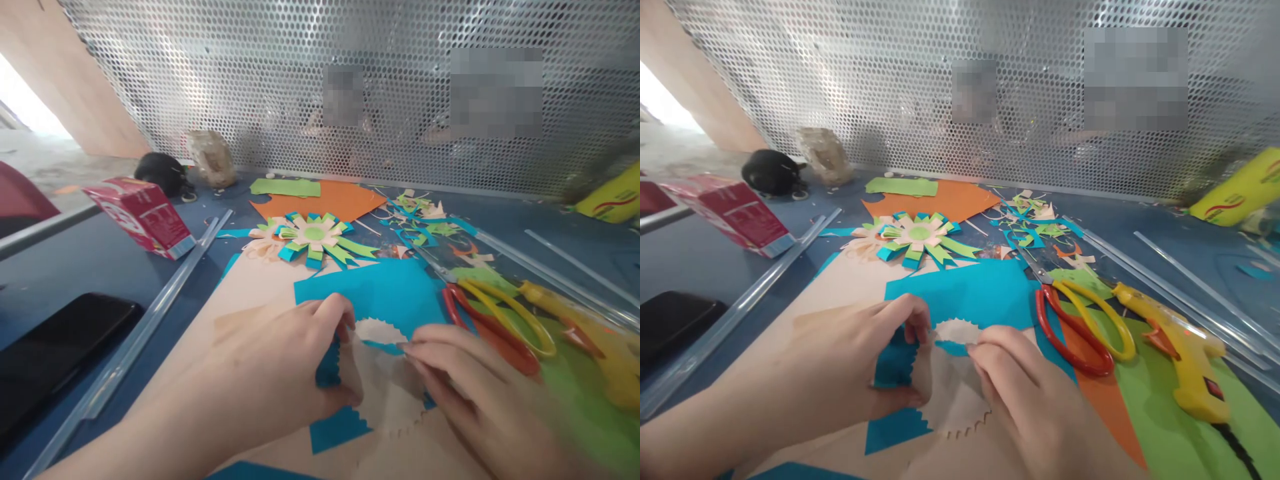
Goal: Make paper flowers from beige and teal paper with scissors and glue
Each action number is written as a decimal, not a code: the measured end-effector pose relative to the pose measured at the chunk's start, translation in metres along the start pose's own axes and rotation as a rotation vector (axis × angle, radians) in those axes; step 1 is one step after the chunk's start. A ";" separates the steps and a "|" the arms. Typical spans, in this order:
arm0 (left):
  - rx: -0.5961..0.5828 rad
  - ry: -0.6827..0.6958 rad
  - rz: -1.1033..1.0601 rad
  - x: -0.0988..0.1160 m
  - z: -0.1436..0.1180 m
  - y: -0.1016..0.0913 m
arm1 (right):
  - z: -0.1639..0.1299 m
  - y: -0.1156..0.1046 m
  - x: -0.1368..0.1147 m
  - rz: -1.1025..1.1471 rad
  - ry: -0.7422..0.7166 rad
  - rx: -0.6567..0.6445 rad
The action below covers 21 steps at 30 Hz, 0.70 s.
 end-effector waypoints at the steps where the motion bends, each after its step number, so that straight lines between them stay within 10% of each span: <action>1: -0.014 -0.018 0.019 -0.001 0.000 0.000 | -0.001 -0.001 0.000 -0.010 -0.015 -0.028; 21: -0.058 -0.013 0.111 -0.001 -0.002 -0.002 | -0.012 0.003 0.003 -0.016 -0.168 -0.182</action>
Point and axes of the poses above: each hand's wrist, its own z-axis towards the middle knuckle, its own y-axis out of the palm, x = y × z, the point moved 4 cm from there along z, towards the middle knuckle, and after that the axes turned 6 degrees about -y, right-handed, at the moved point
